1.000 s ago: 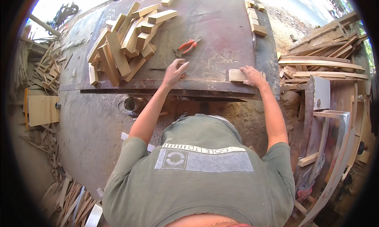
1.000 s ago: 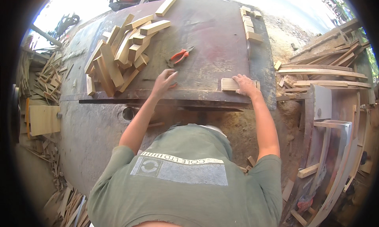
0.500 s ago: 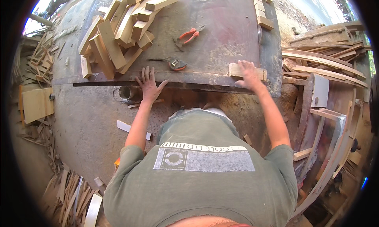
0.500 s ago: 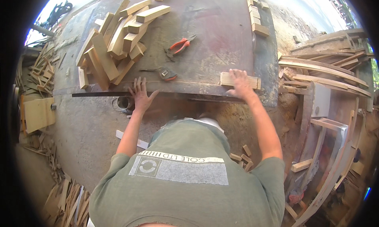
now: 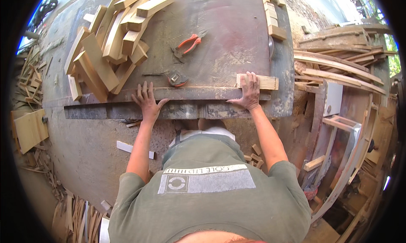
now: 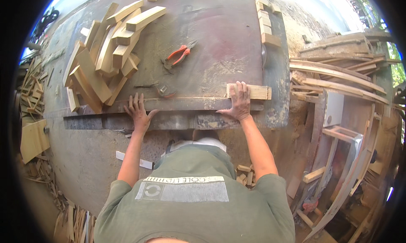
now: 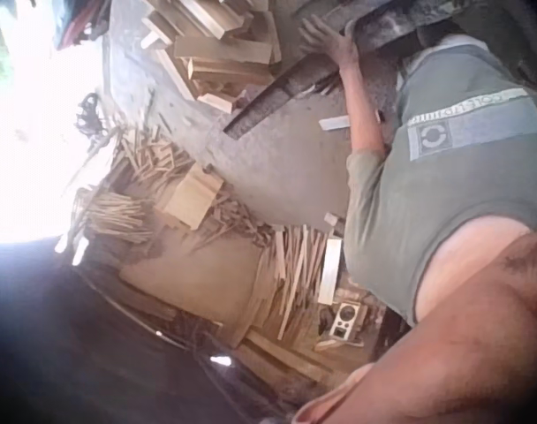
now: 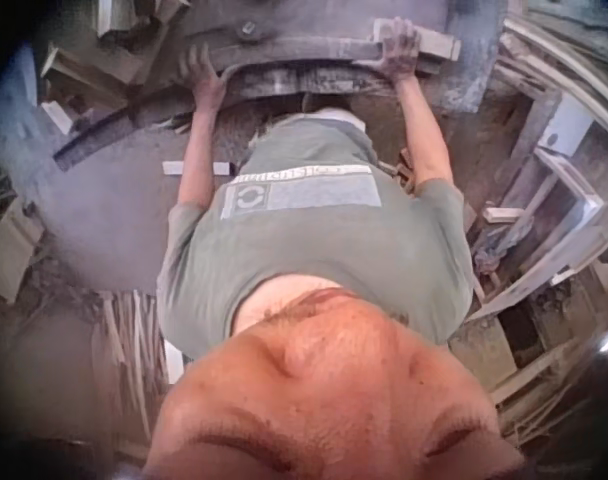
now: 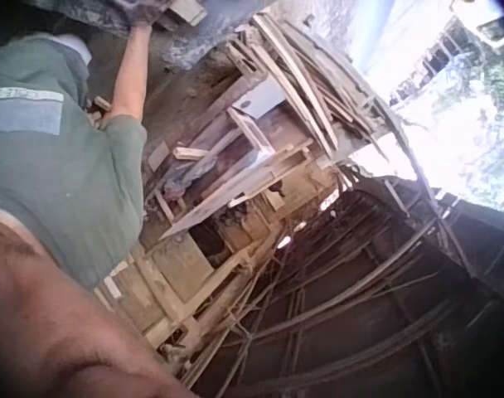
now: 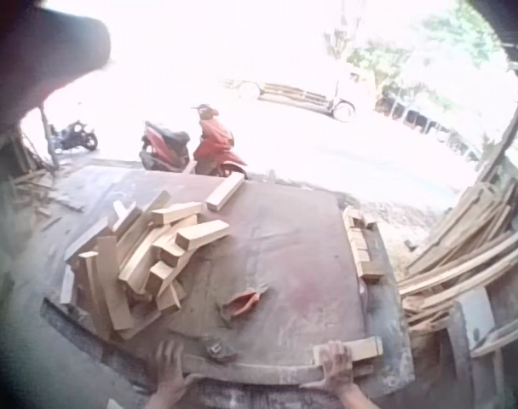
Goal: The person moves various wooden blocks and slats across a workbench, aligning them against a wooden guide and grouping them together. The person then picks up a cloth and wipes a large board in the background.
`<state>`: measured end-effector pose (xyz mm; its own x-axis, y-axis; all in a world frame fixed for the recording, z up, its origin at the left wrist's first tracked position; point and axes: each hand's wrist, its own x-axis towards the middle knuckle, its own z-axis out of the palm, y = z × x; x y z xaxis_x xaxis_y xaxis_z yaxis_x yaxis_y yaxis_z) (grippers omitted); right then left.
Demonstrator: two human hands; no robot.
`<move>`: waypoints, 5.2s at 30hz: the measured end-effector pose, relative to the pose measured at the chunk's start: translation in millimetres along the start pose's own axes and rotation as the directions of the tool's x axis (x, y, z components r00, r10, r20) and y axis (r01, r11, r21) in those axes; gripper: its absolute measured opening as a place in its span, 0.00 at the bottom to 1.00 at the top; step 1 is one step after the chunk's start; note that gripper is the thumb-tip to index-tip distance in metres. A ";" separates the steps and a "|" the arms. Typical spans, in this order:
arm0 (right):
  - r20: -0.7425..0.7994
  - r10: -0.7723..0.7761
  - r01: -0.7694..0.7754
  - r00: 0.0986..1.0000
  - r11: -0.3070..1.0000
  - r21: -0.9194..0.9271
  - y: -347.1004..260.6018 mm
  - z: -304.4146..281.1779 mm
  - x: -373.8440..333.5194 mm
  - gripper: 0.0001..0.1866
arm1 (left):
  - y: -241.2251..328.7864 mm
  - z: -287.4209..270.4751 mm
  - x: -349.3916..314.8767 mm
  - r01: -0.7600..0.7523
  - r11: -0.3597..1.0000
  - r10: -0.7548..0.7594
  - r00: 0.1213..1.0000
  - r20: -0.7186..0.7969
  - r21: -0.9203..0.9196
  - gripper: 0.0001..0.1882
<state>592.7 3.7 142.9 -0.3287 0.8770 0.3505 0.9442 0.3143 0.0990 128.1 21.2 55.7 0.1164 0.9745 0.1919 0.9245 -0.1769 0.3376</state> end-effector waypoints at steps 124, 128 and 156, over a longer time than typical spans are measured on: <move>0.486 -0.023 -0.069 0.874 0.983 0.171 8.2 -121.4 33.9 0.40 | 0.8 -120.1 -44.0 0.150 0.984 -0.167 0.967 0.194 0.097 0.54; 0.480 -0.089 0.057 0.873 0.995 0.081 12.6 -105.4 20.7 0.44 | 2.0 -120.8 -42.2 0.152 0.986 -0.162 0.968 0.190 0.070 0.54; 0.117 0.028 -0.039 0.993 0.995 0.093 -73.3 -69.9 -24.2 0.70 | 4.0 -128.4 -44.1 0.062 0.994 -0.070 0.994 0.089 0.090 0.56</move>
<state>533.1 -66.0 192.2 -0.3029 0.9219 0.2415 0.9499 0.3124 -0.0013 80.1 -40.3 166.9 0.0835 0.9929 0.0848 0.9587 -0.1032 0.2648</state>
